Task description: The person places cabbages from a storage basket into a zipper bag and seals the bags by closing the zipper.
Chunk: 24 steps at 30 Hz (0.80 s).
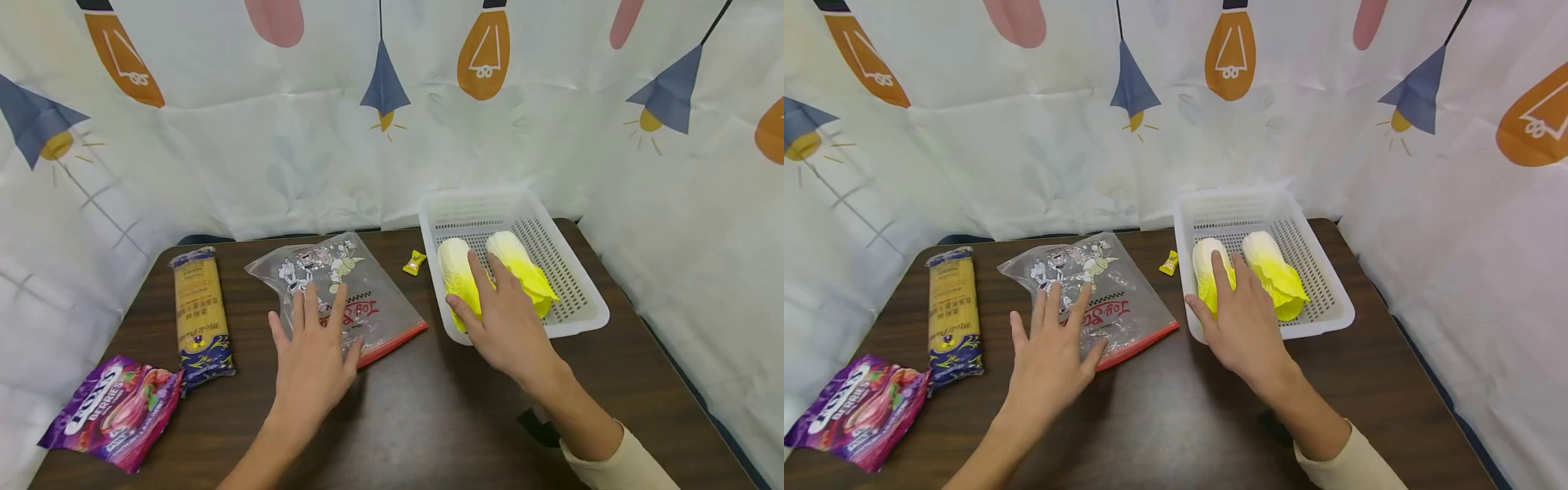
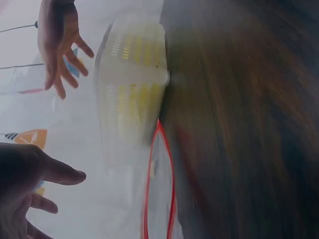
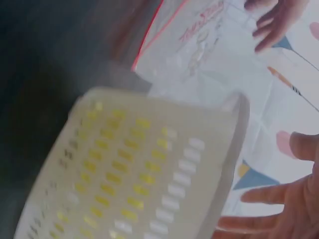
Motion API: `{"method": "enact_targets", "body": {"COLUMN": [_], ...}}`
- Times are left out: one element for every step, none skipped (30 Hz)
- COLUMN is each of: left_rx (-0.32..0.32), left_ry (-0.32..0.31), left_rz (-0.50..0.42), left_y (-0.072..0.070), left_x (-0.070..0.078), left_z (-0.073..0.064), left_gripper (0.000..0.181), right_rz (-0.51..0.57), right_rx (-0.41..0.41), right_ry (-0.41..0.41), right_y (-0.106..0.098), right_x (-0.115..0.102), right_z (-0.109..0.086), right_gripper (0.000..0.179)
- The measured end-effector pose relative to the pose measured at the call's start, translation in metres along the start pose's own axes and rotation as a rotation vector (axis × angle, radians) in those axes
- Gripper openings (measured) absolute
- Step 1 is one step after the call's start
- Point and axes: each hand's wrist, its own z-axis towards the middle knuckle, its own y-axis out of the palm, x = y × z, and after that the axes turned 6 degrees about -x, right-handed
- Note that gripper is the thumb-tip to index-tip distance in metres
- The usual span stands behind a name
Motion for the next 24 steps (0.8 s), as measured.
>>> {"method": "enact_targets", "body": {"left_rx": [0.001,-0.001,-0.007,-0.016,-0.028,-0.046,-0.067,-0.094,-0.125,-0.154,-0.185,-0.215,-0.242,-0.264,-0.281,-0.291,-0.299,-0.303,-0.304,-0.301,-0.296,-0.289,-0.281,-0.275], "left_ry": [-0.004,-0.008,-0.014,-0.023,-0.031,-0.04,-0.049,-0.059,-0.07,-0.08,-0.095,-0.113,-0.13,-0.148,-0.162,-0.173,-0.181,-0.182,-0.179,-0.174,-0.17,-0.167,-0.164,-0.161], "left_rz": [-0.008,-0.017,-0.021,-0.022,-0.019,-0.016,-0.014,-0.015,-0.018,-0.022,-0.033,-0.047,-0.062,-0.074,-0.085,-0.095,-0.105,-0.11,-0.113,-0.115,-0.115,-0.116,-0.118,-0.119], "left_y": [0.0,0.0,0.0,0.0,0.0,-0.001,-0.001,-0.002,-0.003,-0.003,-0.003,-0.003,-0.003,-0.002,-0.001,0.0,0.001,0.002,0.004,0.006,0.007,0.008,0.009,0.01], "left_x": [-0.004,-0.008,-0.012,-0.016,-0.02,-0.024,-0.027,-0.031,-0.035,-0.038,-0.042,-0.044,-0.047,-0.05,-0.052,-0.054,-0.056,-0.057,-0.058,-0.059,-0.06,-0.06,-0.06,-0.061], "left_z": [-0.001,-0.003,-0.005,-0.007,-0.009,-0.011,-0.014,-0.016,-0.017,-0.019,-0.02,-0.022,-0.023,-0.023,-0.024,-0.024,-0.024,-0.024,-0.023,-0.023,-0.023,-0.023,-0.023,-0.023], "left_gripper": [0.083,0.081,0.079,0.076,0.073,0.071,0.068,0.066,0.065,0.064,0.064,0.065,0.067,0.069,0.073,0.076,0.078,0.08,0.081,0.08,0.079,0.077,0.075,0.073], "right_rz": [0.006,0.01,0.014,0.013,0.01,-0.001,-0.013,-0.025,-0.04,-0.058,-0.071,-0.083,-0.094,-0.102,-0.112,-0.119,-0.122,-0.134,-0.146,-0.156,-0.17,-0.183,-0.2,-0.221], "right_rx": [-0.014,-0.033,-0.056,-0.081,-0.108,-0.133,-0.156,-0.178,-0.202,-0.226,-0.25,-0.275,-0.3,-0.326,-0.354,-0.381,-0.409,-0.435,-0.457,-0.481,-0.506,-0.526,-0.545,-0.559], "right_ry": [0.003,0.008,0.016,0.026,0.029,0.033,0.031,0.027,0.022,0.015,0.006,0.003,-0.002,0.002,0.007,0.014,0.023,0.037,0.048,0.065,0.076,0.085,0.096,0.103], "right_y": [-0.003,-0.007,-0.01,-0.014,-0.018,-0.022,-0.026,-0.03,-0.035,-0.039,-0.043,-0.046,-0.049,-0.051,-0.053,-0.054,-0.054,-0.054,-0.054,-0.053,-0.052,-0.05,-0.048,-0.046], "right_x": [0.002,0.004,0.006,0.008,0.011,0.013,0.016,0.019,0.022,0.024,0.027,0.029,0.031,0.032,0.033,0.034,0.035,0.035,0.035,0.035,0.035,0.034,0.034,0.033], "right_z": [0.002,0.003,0.006,0.008,0.011,0.015,0.019,0.023,0.027,0.032,0.037,0.043,0.049,0.054,0.061,0.067,0.072,0.078,0.083,0.088,0.093,0.097,0.1,0.104], "right_gripper": [0.079,0.078,0.077,0.077,0.076,0.076,0.075,0.074,0.073,0.073,0.072,0.072,0.072,0.073,0.073,0.074,0.075,0.077,0.079,0.082,0.086,0.089,0.093,0.095]}}
